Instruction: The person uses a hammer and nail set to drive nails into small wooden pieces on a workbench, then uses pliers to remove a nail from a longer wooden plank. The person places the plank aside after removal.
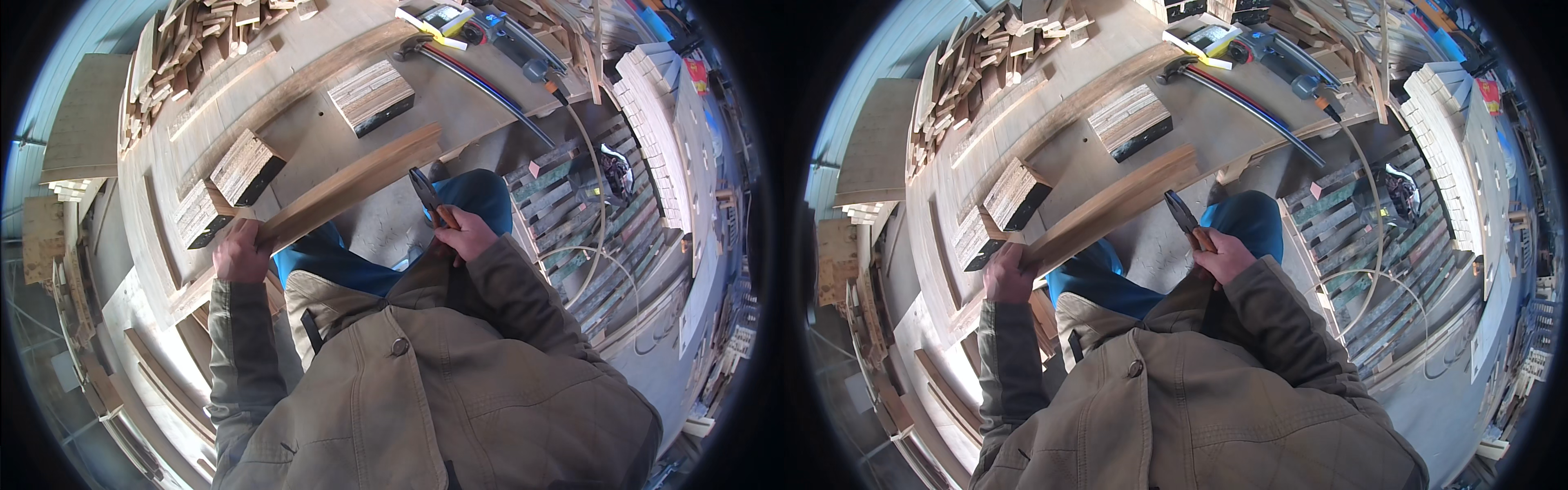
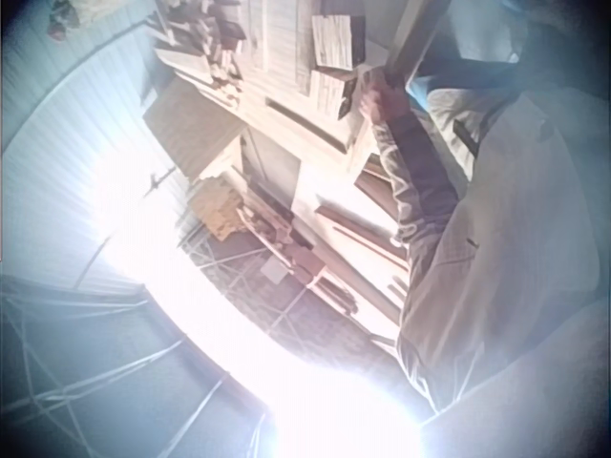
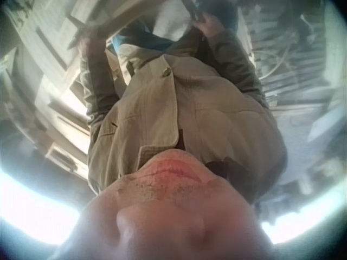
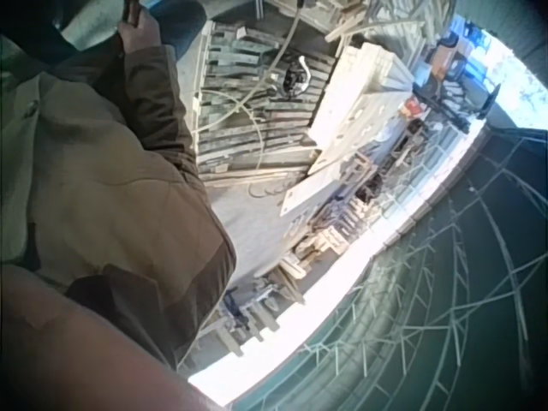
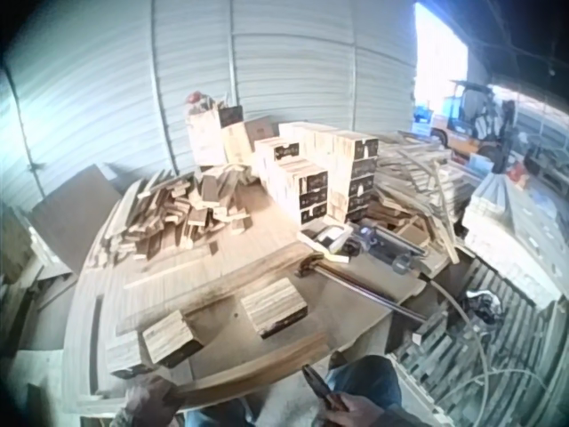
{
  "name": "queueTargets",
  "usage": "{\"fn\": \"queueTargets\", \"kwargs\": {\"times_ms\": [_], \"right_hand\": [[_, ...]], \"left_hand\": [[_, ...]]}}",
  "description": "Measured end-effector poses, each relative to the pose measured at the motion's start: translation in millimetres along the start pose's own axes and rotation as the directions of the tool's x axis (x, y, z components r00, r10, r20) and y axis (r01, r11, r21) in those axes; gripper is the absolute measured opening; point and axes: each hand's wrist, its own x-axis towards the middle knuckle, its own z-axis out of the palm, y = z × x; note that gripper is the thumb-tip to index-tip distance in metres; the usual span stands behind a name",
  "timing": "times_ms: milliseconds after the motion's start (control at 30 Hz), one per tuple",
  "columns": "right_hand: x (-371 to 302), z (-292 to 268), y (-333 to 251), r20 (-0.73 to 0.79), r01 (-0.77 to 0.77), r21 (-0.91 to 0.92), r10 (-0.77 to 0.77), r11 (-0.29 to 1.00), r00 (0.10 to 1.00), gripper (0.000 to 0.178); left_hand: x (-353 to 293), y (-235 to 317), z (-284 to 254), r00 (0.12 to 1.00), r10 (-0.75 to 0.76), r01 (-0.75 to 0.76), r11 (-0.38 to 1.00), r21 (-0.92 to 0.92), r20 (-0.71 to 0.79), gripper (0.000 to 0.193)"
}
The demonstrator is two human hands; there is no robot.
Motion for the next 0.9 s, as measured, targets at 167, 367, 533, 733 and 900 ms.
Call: {"fn": "queueTargets", "kwargs": {"times_ms": [167, 367, 533, 733, 900], "right_hand": [[-8, 2, -4, -0.08, 0.021, -0.11, -0.03, 0.994, 0.996, 0.052], [-10, -3, -2, -0.118, 0.286, -0.285, -0.329, 0.915, 0.937, 0.059], [-8, -4, 3, -0.127, 0.248, -0.336, -0.304, 0.909, 0.944, 0.071], [-11, 2, 1, -0.18, 0.237, -0.286, -0.295, 0.928, 0.938, 0.061], [-17, 6, -6, -0.195, 0.193, -0.325, -0.265, 0.926, 0.944, 0.06]], "left_hand": [[-1, 1, 1, 0.999, 0.025, -0.025, 1.0, 0.002, -0.045, 0.026], [-1, 4, 0, 0.997, 0.032, -0.033, 0.999, -0.013, -0.069, 0.026], [-2, 3, 0, 0.999, 0.012, -0.013, 1.0, -0.021, -0.048, 0.027], [-3, 0, 3, 0.998, 0.017, -0.018, 1.0, -0.008, -0.063, 0.027], [-2, 0, 3, 0.997, 0.016, -0.018, 0.999, -0.032, -0.07, 0.027]]}}
